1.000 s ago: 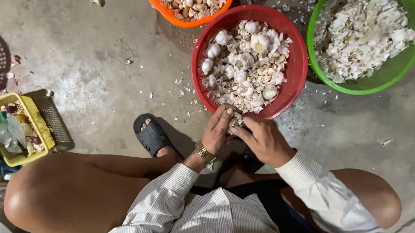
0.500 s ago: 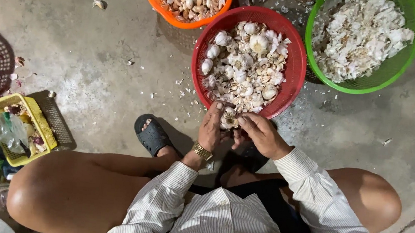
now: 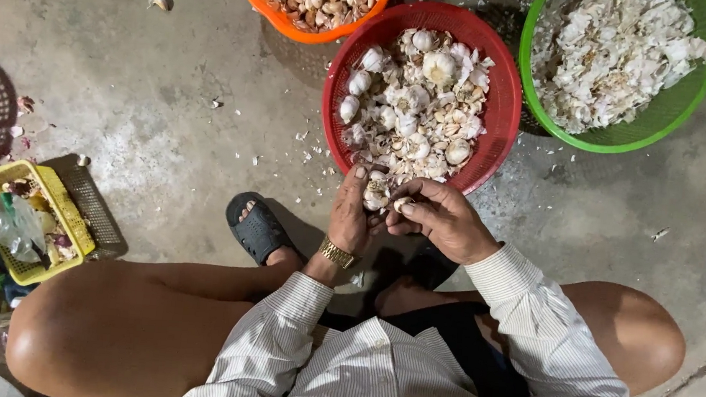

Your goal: The person is peeling garlic cloves by hand, separating the cloves from the skins and sorting them into different colored bowls on the floor.

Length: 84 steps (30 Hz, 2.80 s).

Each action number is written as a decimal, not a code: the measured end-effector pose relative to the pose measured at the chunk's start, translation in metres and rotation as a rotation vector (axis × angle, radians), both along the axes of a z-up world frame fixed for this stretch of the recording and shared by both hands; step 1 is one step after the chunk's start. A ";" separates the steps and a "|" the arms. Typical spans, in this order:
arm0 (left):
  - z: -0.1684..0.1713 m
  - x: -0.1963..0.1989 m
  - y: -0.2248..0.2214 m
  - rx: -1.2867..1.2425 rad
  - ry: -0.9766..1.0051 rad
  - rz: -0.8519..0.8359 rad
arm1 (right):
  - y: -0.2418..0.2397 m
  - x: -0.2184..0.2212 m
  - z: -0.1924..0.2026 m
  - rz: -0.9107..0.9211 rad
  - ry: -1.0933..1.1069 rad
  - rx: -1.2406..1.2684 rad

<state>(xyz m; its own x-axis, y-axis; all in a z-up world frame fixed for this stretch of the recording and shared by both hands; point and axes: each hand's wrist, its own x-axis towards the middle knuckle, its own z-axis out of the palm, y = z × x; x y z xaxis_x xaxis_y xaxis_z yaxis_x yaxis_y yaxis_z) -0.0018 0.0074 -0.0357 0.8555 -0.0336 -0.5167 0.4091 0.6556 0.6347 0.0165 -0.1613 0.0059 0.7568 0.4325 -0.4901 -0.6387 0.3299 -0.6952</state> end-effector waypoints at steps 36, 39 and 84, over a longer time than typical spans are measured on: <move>0.002 0.002 -0.005 0.005 -0.043 -0.053 | -0.028 0.025 0.003 0.038 -0.425 -0.432; -0.002 0.001 -0.004 -0.135 -0.013 -0.003 | -0.074 0.060 0.027 -0.205 -0.481 -0.803; 0.015 -0.001 0.001 0.653 -0.468 -0.312 | 0.003 0.026 -0.001 0.285 -0.717 -0.720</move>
